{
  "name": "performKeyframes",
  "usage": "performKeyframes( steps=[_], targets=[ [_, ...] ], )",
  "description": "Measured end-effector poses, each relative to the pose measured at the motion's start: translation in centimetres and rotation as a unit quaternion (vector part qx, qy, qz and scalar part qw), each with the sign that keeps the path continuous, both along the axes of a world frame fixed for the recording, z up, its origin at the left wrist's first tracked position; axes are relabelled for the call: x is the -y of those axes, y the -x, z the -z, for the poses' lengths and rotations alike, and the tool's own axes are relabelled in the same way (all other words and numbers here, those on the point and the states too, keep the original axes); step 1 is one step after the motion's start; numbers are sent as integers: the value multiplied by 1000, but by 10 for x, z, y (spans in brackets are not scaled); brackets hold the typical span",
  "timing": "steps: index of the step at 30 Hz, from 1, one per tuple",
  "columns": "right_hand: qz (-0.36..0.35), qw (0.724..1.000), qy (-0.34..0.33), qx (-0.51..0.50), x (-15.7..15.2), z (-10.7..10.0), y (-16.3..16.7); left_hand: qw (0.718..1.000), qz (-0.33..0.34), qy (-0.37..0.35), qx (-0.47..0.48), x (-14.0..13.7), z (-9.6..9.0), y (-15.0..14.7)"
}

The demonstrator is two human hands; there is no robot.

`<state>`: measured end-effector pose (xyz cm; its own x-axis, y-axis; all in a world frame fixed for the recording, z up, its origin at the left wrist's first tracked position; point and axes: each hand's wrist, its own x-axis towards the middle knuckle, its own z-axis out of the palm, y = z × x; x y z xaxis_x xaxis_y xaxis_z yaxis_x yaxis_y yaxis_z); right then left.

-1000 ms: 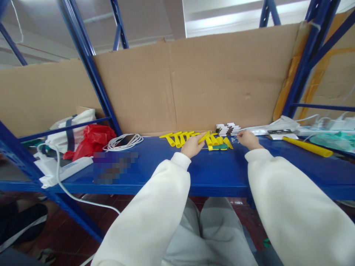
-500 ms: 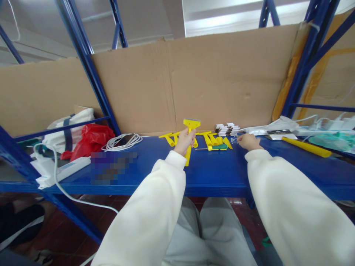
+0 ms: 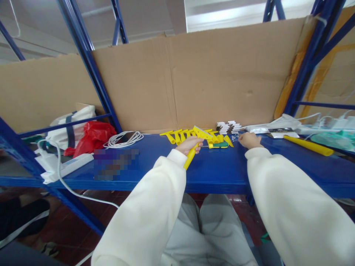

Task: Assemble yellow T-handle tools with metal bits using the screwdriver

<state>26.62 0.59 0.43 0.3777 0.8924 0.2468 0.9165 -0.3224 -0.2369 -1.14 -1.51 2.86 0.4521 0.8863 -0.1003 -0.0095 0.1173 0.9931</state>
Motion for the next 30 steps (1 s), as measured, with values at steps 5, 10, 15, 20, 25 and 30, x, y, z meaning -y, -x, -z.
performKeyframes(
  steps=[5,10,15,20,25,30],
  targets=[
    [2,1000,10,26,-3,1,0,1000,7,1,-1,1,0,-1],
    [-15,999,24,34,-5,1,1,1000,-4,2,-3,3,-1,-1],
    [-17,998,35,44,-7,2,0,1000,0,6,0,1,1,-1],
    [-21,997,52,46,-9,1,3,1000,-1,10,1,1,0,0],
    [-36,996,59,49,-9,-1,7,1000,-9,10,-5,5,-2,-1],
    [-40,997,59,35,-9,0,6,1000,-16,7,-15,8,-4,-3]
  ],
)
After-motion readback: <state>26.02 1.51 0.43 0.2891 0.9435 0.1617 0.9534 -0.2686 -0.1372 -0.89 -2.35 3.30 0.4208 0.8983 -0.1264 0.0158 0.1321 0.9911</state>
